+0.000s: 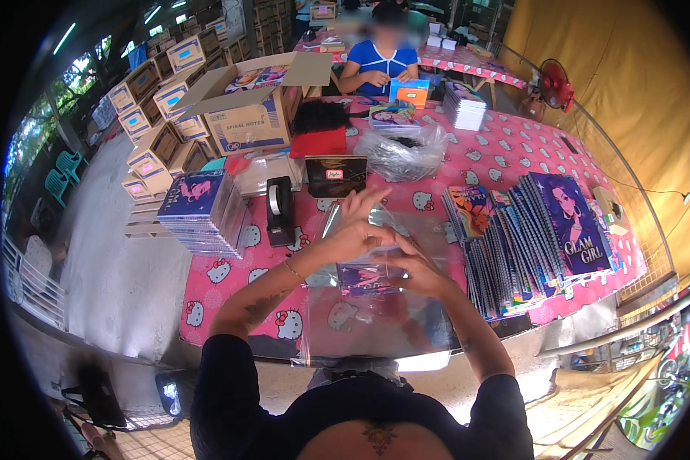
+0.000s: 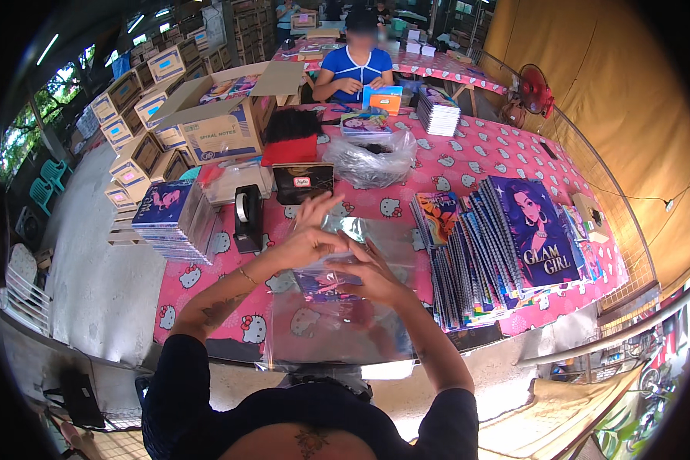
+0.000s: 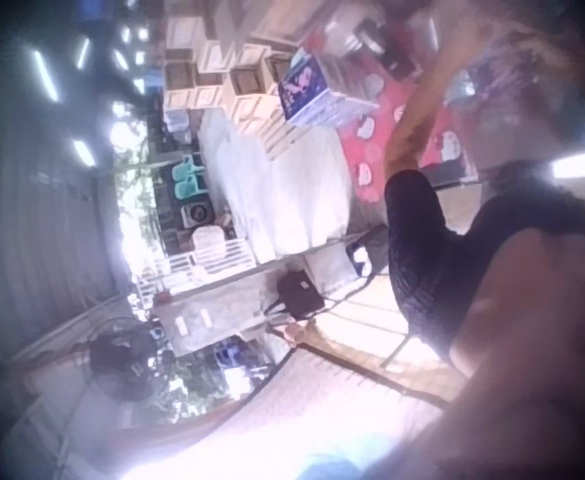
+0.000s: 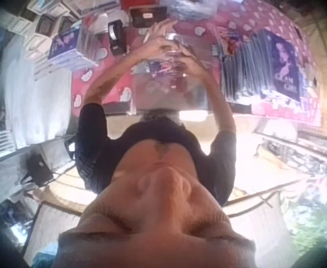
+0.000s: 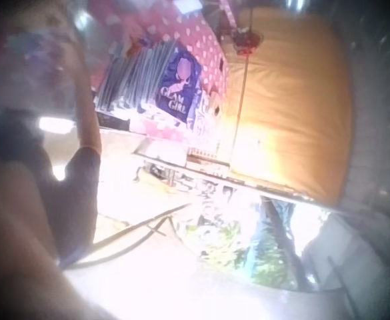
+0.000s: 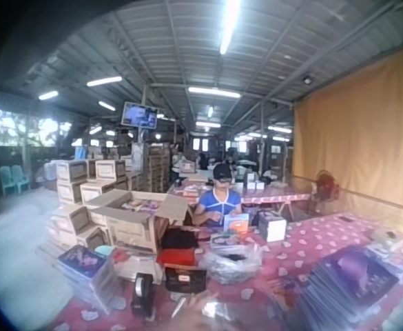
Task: The person stacks notebooks, inserts them into plastic sleeves, and seals the sleeves using adhesive tape from a dispenser.
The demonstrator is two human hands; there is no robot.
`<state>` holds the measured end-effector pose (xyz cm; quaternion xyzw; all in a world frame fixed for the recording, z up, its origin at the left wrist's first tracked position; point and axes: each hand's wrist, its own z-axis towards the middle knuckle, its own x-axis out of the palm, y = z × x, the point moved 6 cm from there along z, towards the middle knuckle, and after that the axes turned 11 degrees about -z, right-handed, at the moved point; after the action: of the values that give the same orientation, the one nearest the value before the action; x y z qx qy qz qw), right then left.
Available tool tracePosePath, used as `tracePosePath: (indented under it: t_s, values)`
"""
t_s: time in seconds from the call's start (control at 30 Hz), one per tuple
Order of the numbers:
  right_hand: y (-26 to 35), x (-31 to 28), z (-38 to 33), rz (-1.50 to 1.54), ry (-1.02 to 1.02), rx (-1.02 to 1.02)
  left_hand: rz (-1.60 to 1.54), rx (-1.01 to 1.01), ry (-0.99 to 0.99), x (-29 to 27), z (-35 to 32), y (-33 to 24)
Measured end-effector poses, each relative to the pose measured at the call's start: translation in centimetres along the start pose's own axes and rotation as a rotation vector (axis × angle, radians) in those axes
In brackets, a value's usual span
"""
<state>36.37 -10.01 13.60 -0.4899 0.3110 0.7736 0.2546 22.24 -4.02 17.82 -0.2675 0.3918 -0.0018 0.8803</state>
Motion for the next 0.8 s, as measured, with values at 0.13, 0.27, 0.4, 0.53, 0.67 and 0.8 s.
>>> tracePosePath:
  t_s: [0.13,0.27,0.4,0.53,0.67,0.8]
  values:
    - [-0.2,-0.3,-0.1,0.098,-0.064,0.030,0.094,-0.103,-0.161,0.9,0.4,1.0]
    - [-0.8,-2.2,-0.2,0.154,-0.248,0.031,-0.412,-0.368,-0.364,-1.7,0.8,0.6]
    - [-4.5,-2.4,3.6,0.654,-0.253,0.314,-0.691,-0.655,-0.065,-1.4,-5.8,8.3]
    - [-7.5,1.7,6.0,0.821,0.317,0.282,-1.135,-0.702,0.110,2.3,-5.5,7.3]
    - [-7.1,-1.1,3.8,1.132,-0.018,0.262,-0.947,-0.755,0.063,2.2,-7.0,8.4]
    - [-4.0,-2.5,0.6,0.645,0.104,0.133,-0.553,-0.472,0.077,-1.0,-6.1,3.1]
